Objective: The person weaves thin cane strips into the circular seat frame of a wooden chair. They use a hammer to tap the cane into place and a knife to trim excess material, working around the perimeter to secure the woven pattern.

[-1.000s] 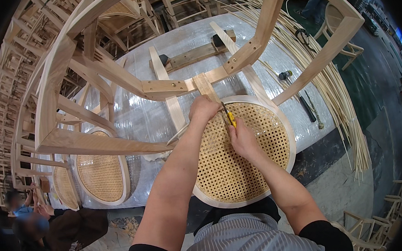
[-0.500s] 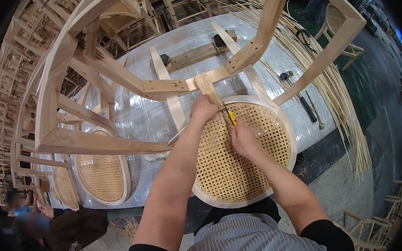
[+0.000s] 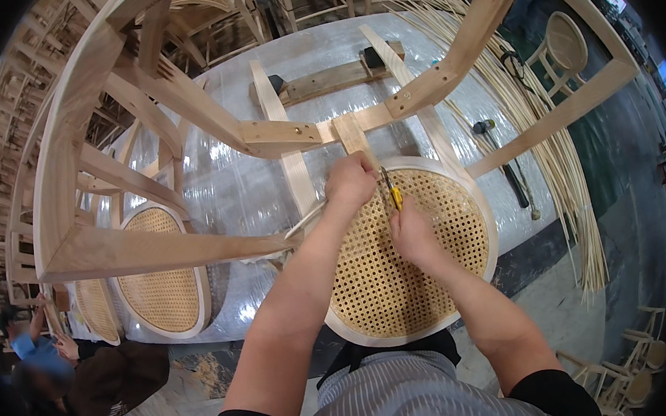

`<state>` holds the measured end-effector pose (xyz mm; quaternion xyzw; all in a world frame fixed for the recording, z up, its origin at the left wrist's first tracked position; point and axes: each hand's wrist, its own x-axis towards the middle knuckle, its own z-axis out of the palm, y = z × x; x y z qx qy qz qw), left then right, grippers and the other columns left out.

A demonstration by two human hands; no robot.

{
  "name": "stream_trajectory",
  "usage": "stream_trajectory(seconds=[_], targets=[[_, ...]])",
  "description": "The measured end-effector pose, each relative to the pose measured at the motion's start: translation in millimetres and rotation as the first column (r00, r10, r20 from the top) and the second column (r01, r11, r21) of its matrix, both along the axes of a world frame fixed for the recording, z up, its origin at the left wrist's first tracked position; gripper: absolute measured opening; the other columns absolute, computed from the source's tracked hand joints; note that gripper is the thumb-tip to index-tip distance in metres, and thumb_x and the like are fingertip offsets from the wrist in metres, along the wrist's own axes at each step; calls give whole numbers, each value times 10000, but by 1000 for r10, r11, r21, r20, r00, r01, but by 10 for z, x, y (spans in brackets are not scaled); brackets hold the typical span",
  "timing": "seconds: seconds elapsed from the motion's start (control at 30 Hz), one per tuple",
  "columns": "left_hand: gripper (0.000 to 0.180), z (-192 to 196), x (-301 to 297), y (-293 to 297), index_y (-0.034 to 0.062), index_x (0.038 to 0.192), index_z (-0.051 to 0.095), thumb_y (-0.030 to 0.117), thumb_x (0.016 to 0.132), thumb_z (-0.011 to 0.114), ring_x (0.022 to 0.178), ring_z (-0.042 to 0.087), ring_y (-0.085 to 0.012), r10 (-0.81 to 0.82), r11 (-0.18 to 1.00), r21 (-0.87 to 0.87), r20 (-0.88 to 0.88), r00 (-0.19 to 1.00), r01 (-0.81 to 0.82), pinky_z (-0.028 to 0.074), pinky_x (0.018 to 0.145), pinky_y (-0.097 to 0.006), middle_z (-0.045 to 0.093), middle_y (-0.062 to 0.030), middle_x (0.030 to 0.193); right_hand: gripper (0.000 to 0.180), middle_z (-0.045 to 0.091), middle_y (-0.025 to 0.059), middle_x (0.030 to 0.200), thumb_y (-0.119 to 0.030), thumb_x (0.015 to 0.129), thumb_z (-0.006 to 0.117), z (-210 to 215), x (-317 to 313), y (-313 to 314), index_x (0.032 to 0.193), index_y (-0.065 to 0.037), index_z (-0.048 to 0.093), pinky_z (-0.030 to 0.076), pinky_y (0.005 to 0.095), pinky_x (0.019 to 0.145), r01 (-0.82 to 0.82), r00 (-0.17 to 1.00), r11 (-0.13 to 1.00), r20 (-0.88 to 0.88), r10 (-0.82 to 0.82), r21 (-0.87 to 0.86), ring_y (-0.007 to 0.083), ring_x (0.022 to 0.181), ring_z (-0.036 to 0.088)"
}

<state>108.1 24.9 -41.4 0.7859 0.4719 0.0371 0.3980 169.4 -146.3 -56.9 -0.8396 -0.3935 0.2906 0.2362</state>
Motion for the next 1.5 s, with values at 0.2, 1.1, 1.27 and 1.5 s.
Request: stream_trajectory(seconds=[0.2,1.1,1.27,1.5], targets=[[196,144,44,-45,87,1024,749,227,894,794,969,750,-344,10,1000,11,-19,1000,-10,582,852,-478,782,-159,1000,255,680,319,864,-153,1076,497,14,124,-12,1165,82,454,533,617,774,-24,995,999,98,28,-40,521,809,687],[128,65,0,-94,92,963,734,203,899,739,1003,747,-377,57,996,68,18,998,-58,574,860,-514,776,-155,1024,272,681,293,867,-157,1058,504,45,50,6,1117,108,507,553,567,787,-12,1000,1000,-10,12,-14,471,810,697],[135,55,-9,-33,90,968,738,205,899,738,1007,748,-373,43,997,57,26,999,-45,577,858,-512,776,-156,1041,266,663,269,830,-122,1050,495,224,318,113,1155,119,458,558,537,697,-122,992,979,-30,119,-165,445,741,681],[135,96,-6,20,91,982,748,191,892,743,1000,751,-365,65,996,62,-13,998,-64,581,856,-503,780,-154,1024,255,671,305,865,-140,1047,523,231,110,89,1102,107,487,557,562,800,-115,993,990,-10,114,-78,488,839,696]])
